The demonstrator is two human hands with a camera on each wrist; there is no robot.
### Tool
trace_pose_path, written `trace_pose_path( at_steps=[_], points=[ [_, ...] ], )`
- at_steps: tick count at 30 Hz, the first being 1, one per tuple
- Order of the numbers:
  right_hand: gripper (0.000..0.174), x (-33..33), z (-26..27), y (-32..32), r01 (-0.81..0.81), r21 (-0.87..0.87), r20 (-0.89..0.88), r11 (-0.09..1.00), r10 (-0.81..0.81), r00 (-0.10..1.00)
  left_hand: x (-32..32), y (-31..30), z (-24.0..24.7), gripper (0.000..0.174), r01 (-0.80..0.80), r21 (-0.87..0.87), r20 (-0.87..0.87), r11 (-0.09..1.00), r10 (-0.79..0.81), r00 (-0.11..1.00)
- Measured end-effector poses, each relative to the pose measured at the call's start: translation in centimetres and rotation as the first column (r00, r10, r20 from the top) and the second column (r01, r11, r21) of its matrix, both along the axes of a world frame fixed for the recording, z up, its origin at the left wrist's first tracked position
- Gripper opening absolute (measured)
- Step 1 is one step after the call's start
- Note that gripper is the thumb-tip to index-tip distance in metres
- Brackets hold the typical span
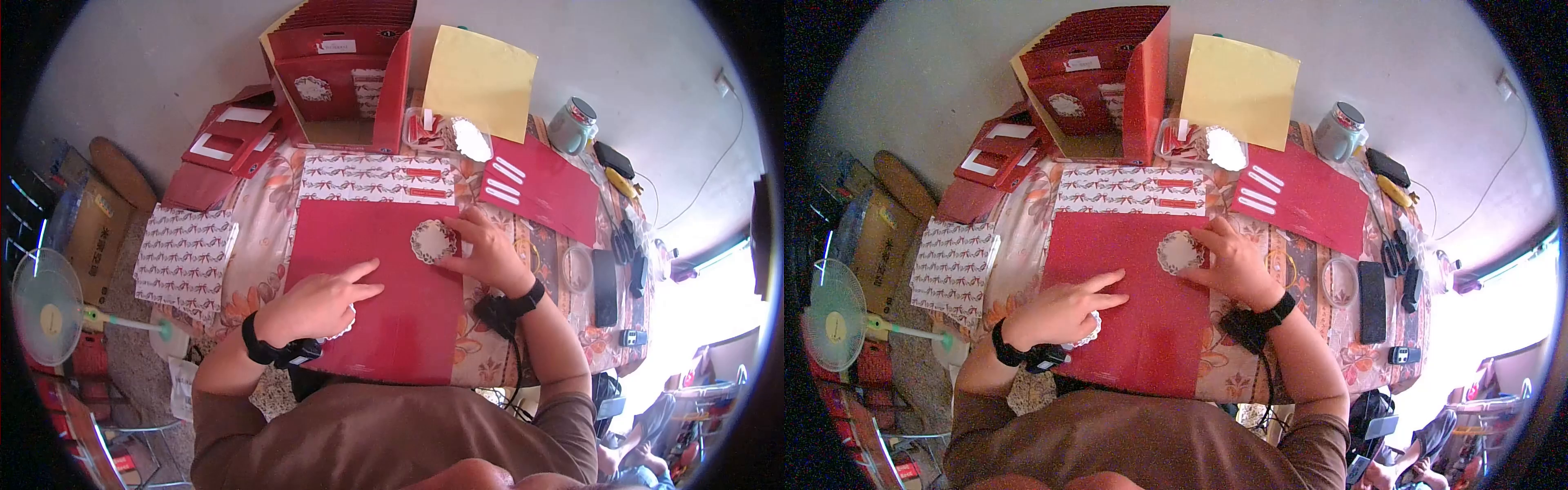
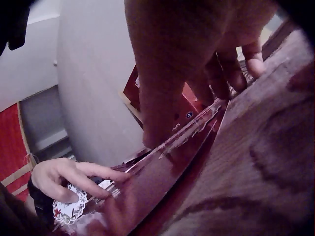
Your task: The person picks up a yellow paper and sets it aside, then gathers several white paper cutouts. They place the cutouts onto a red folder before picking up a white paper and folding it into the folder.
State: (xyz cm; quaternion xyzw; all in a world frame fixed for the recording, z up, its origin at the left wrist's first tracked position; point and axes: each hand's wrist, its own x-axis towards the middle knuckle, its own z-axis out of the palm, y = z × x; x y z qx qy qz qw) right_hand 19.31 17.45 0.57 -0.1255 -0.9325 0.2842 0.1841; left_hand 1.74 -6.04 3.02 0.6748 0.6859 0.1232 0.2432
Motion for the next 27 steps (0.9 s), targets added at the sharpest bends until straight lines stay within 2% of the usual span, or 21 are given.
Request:
trace_pose_path(
  at_steps=[4, 6, 13, 21, 27],
  points=[
    [0.045, -0.18, -0.24, 0.20, -0.029, 0.098, 0.001, 0.995, 0.029, 1.000, 0.11, 0.03, 0.24, 0.048, -0.012, -0.026, 0.012, 1.000, 0.013, 1.000],
    [0.041, -0.34, -0.50, 0.14, -0.068, 0.265, -0.006, 0.962, 0.072, 0.997, 0.07, 0.09, 0.23, 0.047, -0.013, -0.034, 0.010, 0.999, 0.013, 1.000],
    [0.048, -0.43, -0.46, -0.20, -0.055, 0.235, 0.024, 0.970, 0.051, 0.998, -0.02, 0.08, -0.09, 0.047, -0.009, -0.024, 0.022, 1.000, 0.010, 1.000],
    [0.068, -0.40, -0.06, -0.34, -0.026, 0.266, 0.073, 0.964, 0.007, 0.997, 0.02, 0.13, 0.21, 0.047, -0.011, -0.043, 0.030, 0.999, 0.012, 0.999],
    [0.065, -0.58, -0.87, -0.09, -0.006, 0.285, 0.018, 0.958, 0.001, 1.000, 0.11, 0.10, 0.34, 0.046, -0.018, -0.051, 0.011, 0.999, 0.018, 1.000]
  ],
)
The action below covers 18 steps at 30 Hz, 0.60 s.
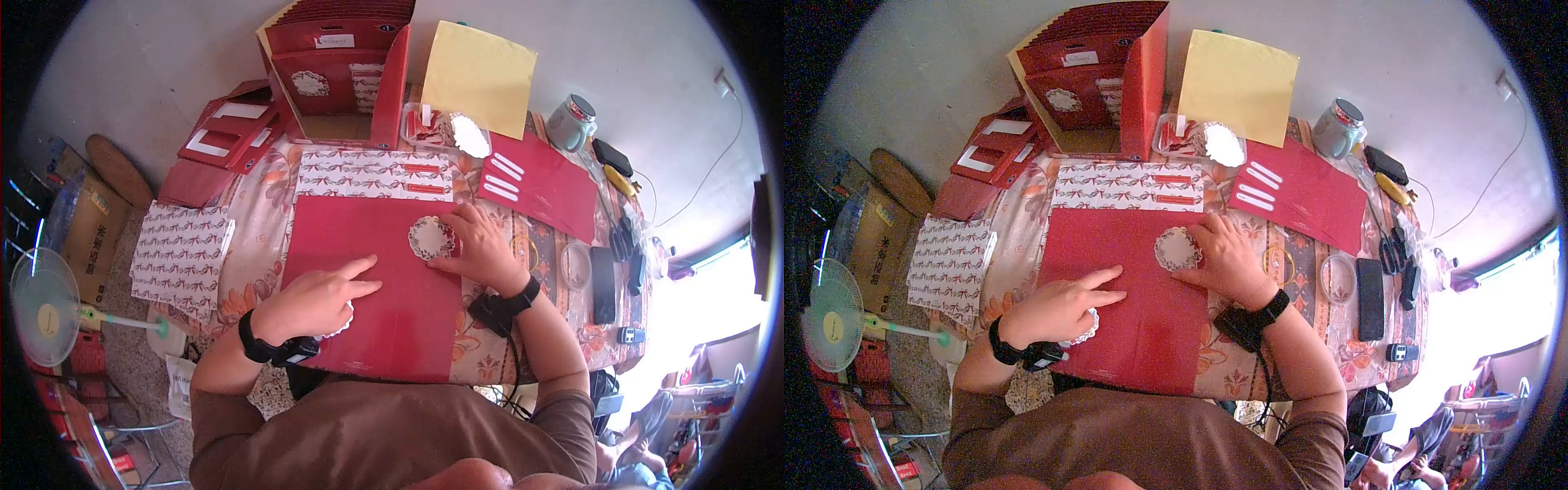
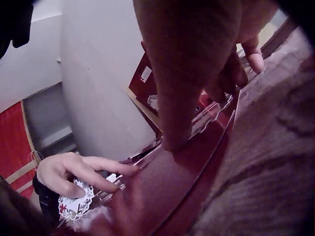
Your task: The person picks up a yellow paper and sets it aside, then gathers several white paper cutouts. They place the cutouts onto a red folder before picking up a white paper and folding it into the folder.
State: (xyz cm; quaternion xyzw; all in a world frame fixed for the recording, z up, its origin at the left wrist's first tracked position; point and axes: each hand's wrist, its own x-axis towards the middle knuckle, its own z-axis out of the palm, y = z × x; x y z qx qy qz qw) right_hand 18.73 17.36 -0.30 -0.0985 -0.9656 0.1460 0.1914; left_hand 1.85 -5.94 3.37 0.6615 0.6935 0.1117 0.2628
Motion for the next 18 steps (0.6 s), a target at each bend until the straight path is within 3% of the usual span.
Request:
trace_pose_path(
  at_steps=[18],
  points=[
    [0.056, 0.12, -0.27, 0.55, -0.043, -0.066, 0.012, 0.997, 0.044, 0.999, 0.11, -0.08, 0.01, 0.046, 0.003, 0.040, -0.007, 0.999, -0.003, 1.000]
  ],
)
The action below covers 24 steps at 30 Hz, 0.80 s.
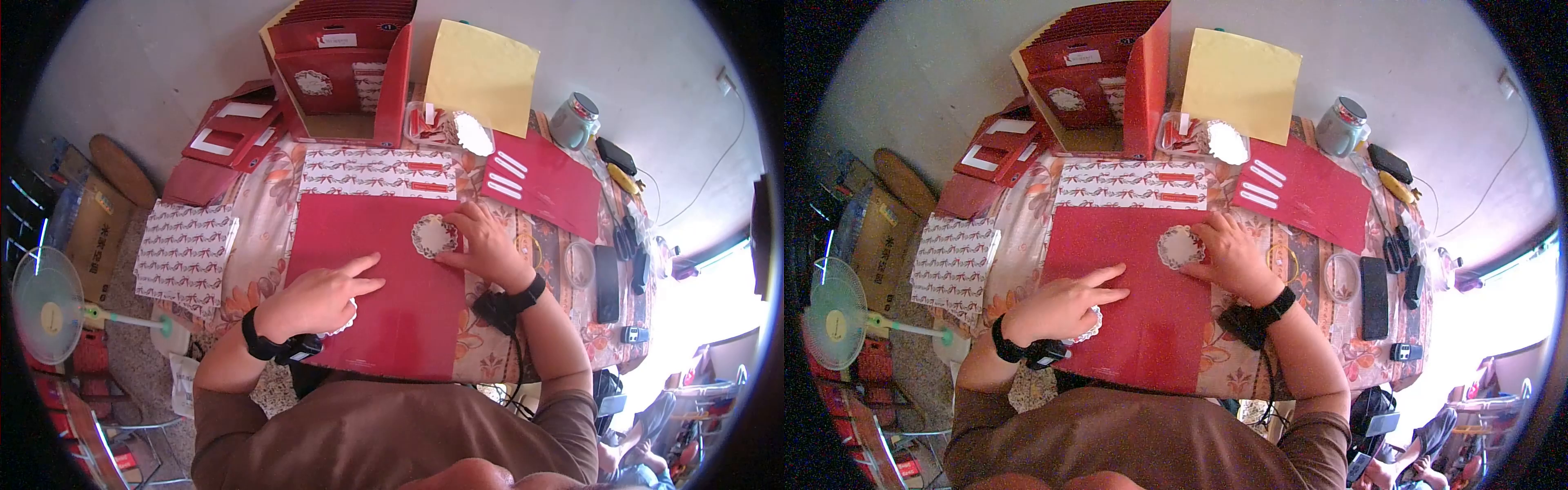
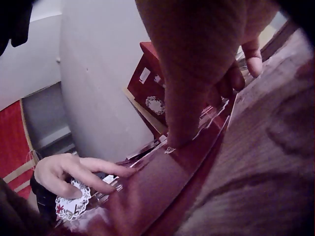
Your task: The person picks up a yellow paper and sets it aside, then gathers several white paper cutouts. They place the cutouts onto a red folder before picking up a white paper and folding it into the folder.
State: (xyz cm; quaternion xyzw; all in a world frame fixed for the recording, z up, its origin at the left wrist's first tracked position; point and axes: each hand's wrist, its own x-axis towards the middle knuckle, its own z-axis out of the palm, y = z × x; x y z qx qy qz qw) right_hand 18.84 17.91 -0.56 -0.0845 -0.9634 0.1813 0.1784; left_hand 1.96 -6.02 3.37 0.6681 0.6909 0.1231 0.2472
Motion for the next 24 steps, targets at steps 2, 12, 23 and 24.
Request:
trace_pose_path(
  at_steps=[2, 12, 23, 24],
  points=[
    [0.056, 0.00, 0.06, -0.03, 0.007, 0.010, 0.010, 1.000, -0.007, 1.000, -0.01, 0.01, -0.07, 0.046, 0.000, 0.001, -0.002, 1.000, 0.000, 1.000],
    [0.054, 0.12, 0.40, -0.24, 0.022, 0.039, 0.038, 0.999, -0.023, 0.999, -0.03, -0.01, -0.01, 0.046, 0.001, -0.017, 0.003, 1.000, -0.001, 1.000],
    [0.054, 0.29, 0.18, -0.17, 0.016, 0.038, 0.029, 0.999, -0.017, 0.999, -0.10, 0.02, -0.17, 0.047, -0.002, -0.037, 0.001, 0.999, 0.002, 1.000],
    [0.054, 0.32, 0.23, -0.18, 0.016, 0.043, 0.029, 0.999, -0.017, 0.999, -0.13, 0.01, -0.31, 0.047, 0.001, -0.023, 0.008, 1.000, 0.000, 1.000]
  ],
)
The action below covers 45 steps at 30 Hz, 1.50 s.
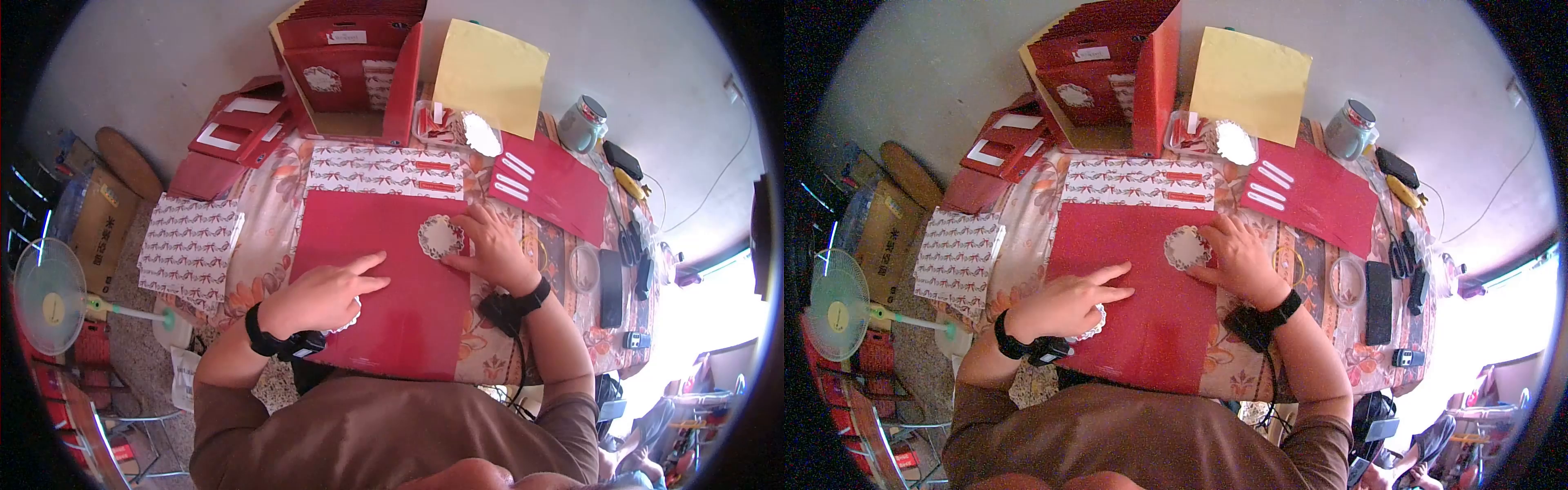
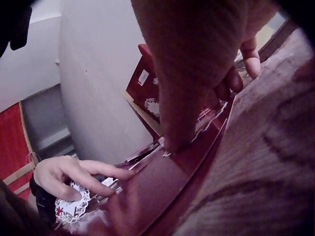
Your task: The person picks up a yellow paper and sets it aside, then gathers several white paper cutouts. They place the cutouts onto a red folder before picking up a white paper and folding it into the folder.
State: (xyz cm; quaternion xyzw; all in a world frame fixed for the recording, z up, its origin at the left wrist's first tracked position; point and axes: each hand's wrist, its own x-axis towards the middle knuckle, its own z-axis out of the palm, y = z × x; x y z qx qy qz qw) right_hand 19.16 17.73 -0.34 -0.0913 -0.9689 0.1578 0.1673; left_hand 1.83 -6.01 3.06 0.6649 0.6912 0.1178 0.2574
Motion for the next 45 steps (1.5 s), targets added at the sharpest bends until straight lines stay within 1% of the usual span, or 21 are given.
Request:
trace_pose_path(
  at_steps=[3, 6, 7, 9, 16, 18, 21, 24, 28, 30, 31, 37, 39, 43, 45],
  points=[
    [0.054, 0.1, 0.1, 0.0, 0.001, 0.035, -0.012, 0.999, 0.000, 1.000, 0.1, 0.0, 0.0, 0.049, -0.011, 0.037, 0.013, 0.999, 0.011, 1.000],
    [0.055, 0.0, 0.0, 0.1, -0.004, 0.002, 0.009, 1.000, 0.004, 1.000, 0.4, 0.1, 1.0, 0.048, -0.020, -0.022, 0.002, 1.000, 0.020, 1.000],
    [0.055, 0.0, -0.1, 0.3, -0.001, 0.008, 0.005, 1.000, 0.001, 1.000, 0.3, 0.2, 0.8, 0.048, -0.017, -0.015, -0.001, 1.000, 0.017, 1.000],
    [0.056, -0.1, -0.4, 0.5, -0.030, -0.010, -0.015, 0.999, 0.030, 0.999, 0.1, 0.1, 0.4, 0.047, 0.004, -0.012, -0.027, 1.000, -0.004, 1.000],
    [0.054, -0.1, 0.0, 0.0, -0.014, -0.012, -0.090, 1.000, 0.013, 0.996, 0.1, 0.1, 0.5, 0.047, 0.000, -0.011, -0.033, 1.000, -0.001, 0.999],
    [0.054, -0.1, 0.5, -0.2, -0.016, 0.005, -0.017, 1.000, 0.016, 1.000, 0.1, 0.0, 0.4, 0.047, 0.007, 0.003, -0.021, 1.000, -0.007, 1.000],
    [0.055, -0.2, 0.4, -0.2, -0.024, 0.032, -0.020, 0.999, 0.025, 0.999, 0.0, 0.0, 0.3, 0.047, 0.010, 0.001, -0.013, 1.000, -0.010, 1.000],
    [0.056, -0.2, 0.4, -0.3, -0.013, 0.013, -0.031, 1.000, 0.013, 0.999, -0.1, -0.1, -0.1, 0.046, 0.026, 0.024, -0.022, 0.999, -0.025, 0.999],
    [0.057, -0.2, 0.2, -0.3, -0.002, 0.028, -0.029, 1.000, 0.003, 1.000, 0.1, -0.1, -0.1, 0.046, 0.009, -0.008, 0.008, 1.000, -0.009, 1.000],
    [0.058, -0.2, 0.2, -0.3, 0.001, 0.005, -0.015, 1.000, -0.001, 1.000, 0.1, -0.3, -0.4, 0.048, 0.008, 0.077, -0.008, 0.997, -0.008, 1.000],
    [0.058, -0.3, 0.2, -0.3, 0.000, 0.007, -0.015, 1.000, 0.000, 1.000, 0.1, -0.3, -0.3, 0.048, 0.007, 0.079, -0.008, 0.997, -0.006, 1.000],
    [0.059, -0.3, 0.3, -0.3, 0.015, 0.001, -0.004, 1.000, -0.015, 1.000, 0.7, -0.3, 0.3, 0.047, -0.008, 0.040, -0.015, 0.999, 0.009, 1.000],
    [0.059, -0.3, 0.3, -0.3, 0.016, -0.016, 0.000, 1.000, -0.016, 1.000, 0.9, -0.4, 0.3, 0.046, -0.006, 0.015, -0.056, 1.000, 0.006, 0.998],
    [0.059, -0.2, 0.2, -0.3, 0.015, -0.010, -0.014, 1.000, -0.016, 1.000, 1.0, -0.6, 0.4, 0.046, -0.013, -0.003, -0.040, 1.000, 0.013, 0.999],
    [0.060, -0.1, 0.5, -0.4, 0.030, -0.028, 0.022, 0.999, -0.029, 0.999, 1.3, -0.9, 0.6, 0.047, -0.010, -0.008, -0.044, 1.000, 0.009, 0.999]
  ],
)
